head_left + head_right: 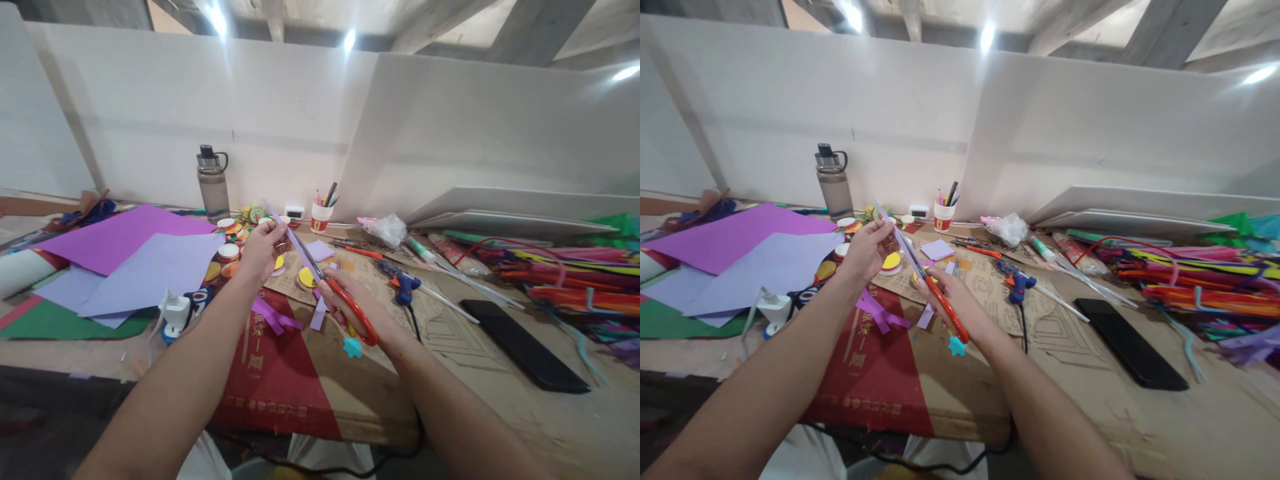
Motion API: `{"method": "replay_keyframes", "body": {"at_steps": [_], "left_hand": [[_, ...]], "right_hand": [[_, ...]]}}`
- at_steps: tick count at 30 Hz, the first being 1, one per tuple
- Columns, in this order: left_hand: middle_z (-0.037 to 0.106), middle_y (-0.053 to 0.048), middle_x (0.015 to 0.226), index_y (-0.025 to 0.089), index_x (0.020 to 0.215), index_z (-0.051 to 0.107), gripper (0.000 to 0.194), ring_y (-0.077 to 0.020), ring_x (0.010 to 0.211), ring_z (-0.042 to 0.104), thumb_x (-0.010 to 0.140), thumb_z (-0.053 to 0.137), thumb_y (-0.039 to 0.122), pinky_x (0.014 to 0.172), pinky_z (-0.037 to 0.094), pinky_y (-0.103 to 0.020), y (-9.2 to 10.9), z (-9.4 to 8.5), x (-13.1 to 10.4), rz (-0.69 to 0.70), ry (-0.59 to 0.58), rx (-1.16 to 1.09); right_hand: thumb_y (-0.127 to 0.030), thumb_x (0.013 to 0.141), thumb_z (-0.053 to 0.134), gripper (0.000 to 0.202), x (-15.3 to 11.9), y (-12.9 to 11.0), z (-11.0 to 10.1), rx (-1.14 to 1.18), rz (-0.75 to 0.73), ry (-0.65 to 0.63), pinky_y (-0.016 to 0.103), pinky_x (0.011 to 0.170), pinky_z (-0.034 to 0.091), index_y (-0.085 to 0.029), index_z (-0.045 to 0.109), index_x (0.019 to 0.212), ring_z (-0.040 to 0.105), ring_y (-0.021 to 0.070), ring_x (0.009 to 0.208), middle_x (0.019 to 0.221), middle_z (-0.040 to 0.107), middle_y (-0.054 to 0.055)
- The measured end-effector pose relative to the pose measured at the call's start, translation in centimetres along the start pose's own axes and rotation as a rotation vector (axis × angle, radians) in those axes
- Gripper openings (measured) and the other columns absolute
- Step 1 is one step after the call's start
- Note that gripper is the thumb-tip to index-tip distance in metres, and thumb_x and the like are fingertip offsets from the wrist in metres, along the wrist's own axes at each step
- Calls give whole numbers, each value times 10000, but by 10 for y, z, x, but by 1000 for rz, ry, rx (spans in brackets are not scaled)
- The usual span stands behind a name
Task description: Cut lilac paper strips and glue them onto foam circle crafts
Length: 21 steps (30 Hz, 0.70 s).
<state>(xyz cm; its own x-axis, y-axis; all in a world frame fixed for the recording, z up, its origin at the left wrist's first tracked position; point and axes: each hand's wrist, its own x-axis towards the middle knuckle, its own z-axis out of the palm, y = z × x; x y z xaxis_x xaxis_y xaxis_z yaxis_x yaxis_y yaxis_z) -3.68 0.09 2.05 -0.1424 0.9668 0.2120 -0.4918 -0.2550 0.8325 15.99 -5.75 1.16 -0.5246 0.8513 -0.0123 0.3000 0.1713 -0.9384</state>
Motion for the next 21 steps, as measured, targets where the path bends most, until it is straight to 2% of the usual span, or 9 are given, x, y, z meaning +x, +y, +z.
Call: {"method": "replay_keyframes", "body": {"at_steps": [21], "left_hand": [[565, 16, 629, 139, 693, 557, 228, -69, 550, 537, 684, 759, 243, 551, 466, -205, 1, 0, 0, -33, -10, -32]], "right_hand": [[-539, 824, 569, 337, -2, -2, 1, 32, -5, 5, 178, 308, 343, -226, 449, 795, 368, 62, 369, 534, 411, -68]]}}
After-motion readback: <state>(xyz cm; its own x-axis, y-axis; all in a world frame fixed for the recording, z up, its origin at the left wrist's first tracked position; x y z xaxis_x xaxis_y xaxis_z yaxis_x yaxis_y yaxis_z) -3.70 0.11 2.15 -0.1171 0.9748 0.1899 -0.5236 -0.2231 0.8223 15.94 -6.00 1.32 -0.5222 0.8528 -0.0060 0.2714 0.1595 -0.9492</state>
